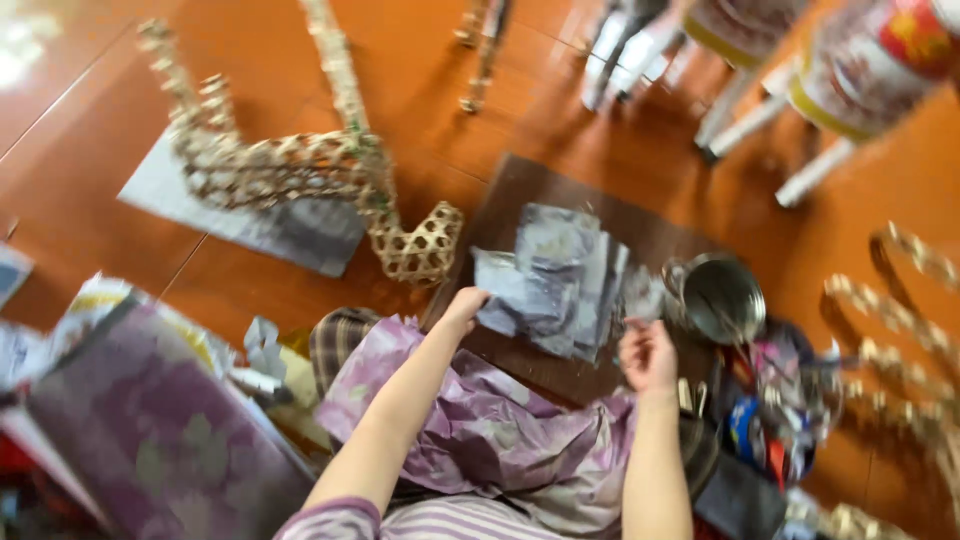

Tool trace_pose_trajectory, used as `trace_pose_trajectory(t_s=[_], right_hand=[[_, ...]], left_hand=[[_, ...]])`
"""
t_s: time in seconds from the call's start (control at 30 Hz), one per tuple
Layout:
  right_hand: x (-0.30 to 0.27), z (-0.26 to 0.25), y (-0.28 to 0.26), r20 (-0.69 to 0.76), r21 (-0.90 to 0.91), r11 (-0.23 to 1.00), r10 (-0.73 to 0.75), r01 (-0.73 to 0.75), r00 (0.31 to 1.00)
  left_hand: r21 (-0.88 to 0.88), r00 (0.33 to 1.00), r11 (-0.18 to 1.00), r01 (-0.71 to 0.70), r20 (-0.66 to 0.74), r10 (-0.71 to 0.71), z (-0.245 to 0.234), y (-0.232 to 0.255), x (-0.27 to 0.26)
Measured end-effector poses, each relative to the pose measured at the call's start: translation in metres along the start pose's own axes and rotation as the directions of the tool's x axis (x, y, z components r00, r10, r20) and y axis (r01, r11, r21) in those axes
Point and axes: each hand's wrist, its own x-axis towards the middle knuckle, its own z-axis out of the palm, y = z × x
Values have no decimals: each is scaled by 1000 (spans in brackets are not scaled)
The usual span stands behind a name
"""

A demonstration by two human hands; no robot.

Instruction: Covering a woven bamboo giraffe frame with pieces of paper using adhesive

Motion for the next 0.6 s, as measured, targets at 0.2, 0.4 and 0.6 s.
trace_pose_trajectory(t_s=[0.2,0.4,0.6], right_hand=[[-42,84,82,430,-690,719,493,-77,757],[-36,112,108,498,148,973,82,-178,864],[-74,105,91,28,170,982,-86,80,996]], left_hand=[[-154,987,987,-54,142,76,54,59,-55],[-383,946,923,-29,287,149,29,85,-166],[349,754,811,-470,637,163,-65,140,-225]])
